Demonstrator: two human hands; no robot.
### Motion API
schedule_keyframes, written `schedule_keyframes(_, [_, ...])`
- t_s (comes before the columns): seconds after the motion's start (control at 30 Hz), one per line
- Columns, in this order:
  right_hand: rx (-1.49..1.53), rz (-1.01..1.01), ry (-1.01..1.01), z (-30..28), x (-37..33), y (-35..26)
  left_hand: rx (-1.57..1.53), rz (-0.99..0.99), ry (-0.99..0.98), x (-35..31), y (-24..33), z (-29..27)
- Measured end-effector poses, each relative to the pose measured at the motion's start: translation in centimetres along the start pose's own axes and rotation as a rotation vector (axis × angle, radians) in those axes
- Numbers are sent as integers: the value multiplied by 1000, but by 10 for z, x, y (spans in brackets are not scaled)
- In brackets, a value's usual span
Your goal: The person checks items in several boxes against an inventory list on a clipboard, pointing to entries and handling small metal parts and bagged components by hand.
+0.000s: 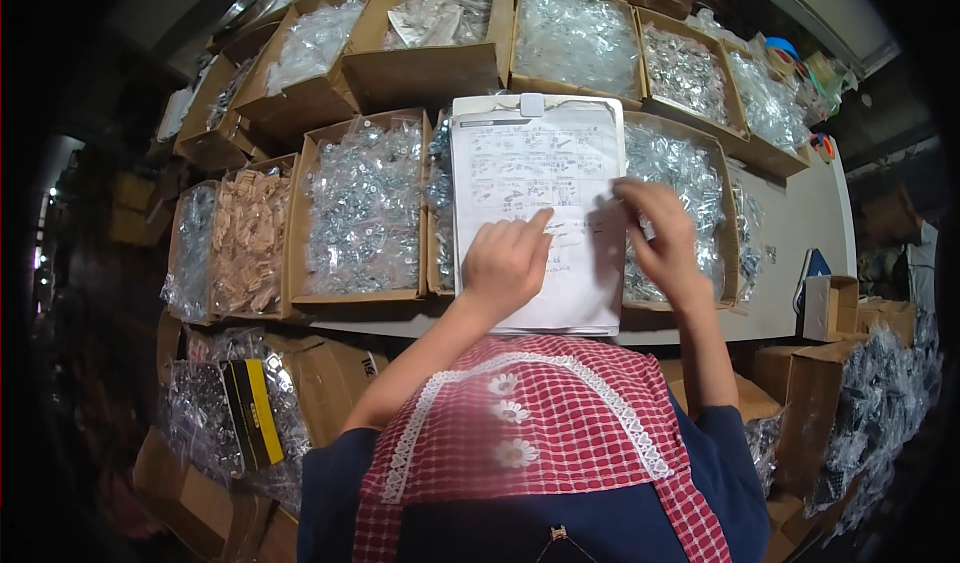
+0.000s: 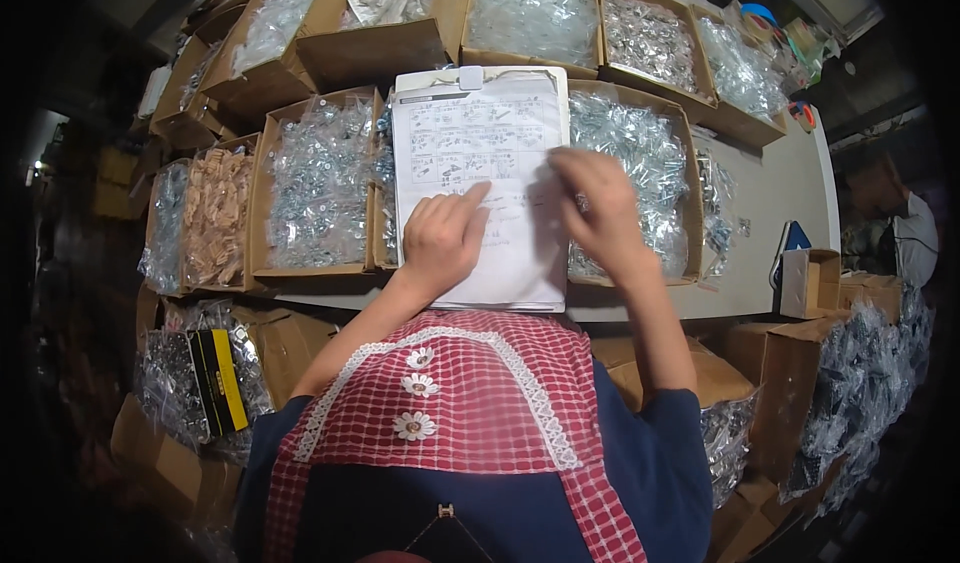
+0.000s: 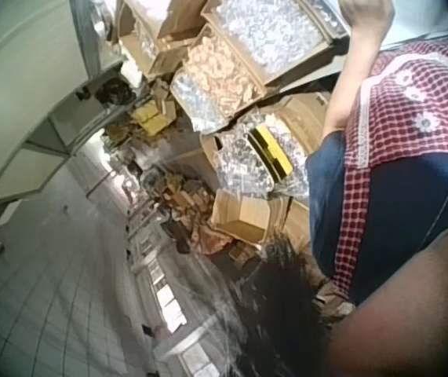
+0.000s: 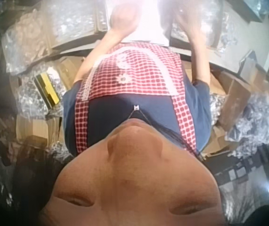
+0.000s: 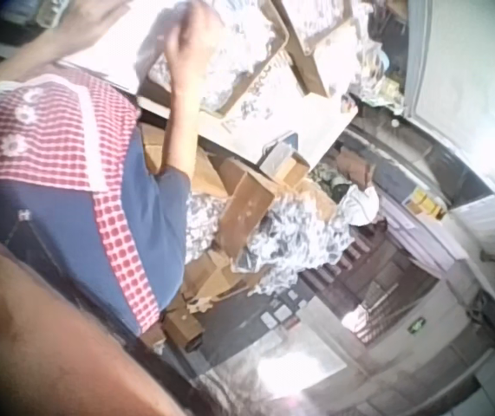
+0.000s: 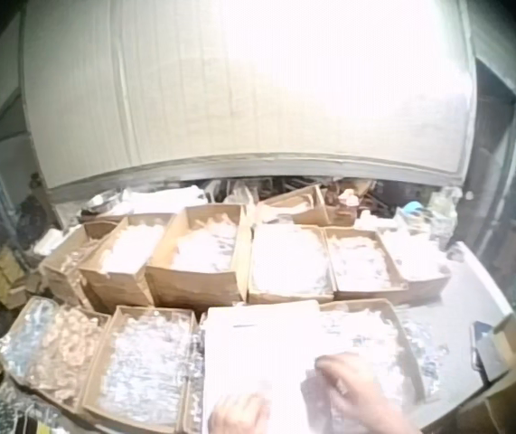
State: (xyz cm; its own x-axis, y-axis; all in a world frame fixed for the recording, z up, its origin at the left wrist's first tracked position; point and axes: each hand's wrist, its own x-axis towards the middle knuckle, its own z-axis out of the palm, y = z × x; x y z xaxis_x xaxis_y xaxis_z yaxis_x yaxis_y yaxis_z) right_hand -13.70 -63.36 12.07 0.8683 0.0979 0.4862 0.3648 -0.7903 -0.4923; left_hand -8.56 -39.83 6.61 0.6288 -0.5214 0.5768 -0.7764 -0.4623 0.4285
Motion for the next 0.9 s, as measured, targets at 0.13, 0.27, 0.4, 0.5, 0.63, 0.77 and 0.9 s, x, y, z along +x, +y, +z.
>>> schedule_keyframes(0.13, [-6, -99, -231, 37, 2, -30, -231, 52, 38, -8, -4, -7])
schedule_keyframes(0.27, [-157, -57, -309, 46, -1, -49, -358, 77, 18, -11, -1, -22])
schedule_keyframes(0.4, [-197, 57, -363, 48, 1, -71, -381, -111, -10, -19, -26, -48])
schedule_keyframes(0.5, [-282, 125, -320, 54, -5, -85, -396, -265, 76, -21, -53, -70])
schedule_keyframes(0.63, [-417, 198, -174, 88, -12, -83, -344, -446, 131, -11, -102, -119])
schedule_keyframes(0.77, [-401, 318, -215, 93, -3, -98, -268, -528, 277, 9, -166, -183])
schedule_keyframes(0.9, [-419, 336, -85, 99, -6, -95, -136, -515, 372, 55, -257, -255])
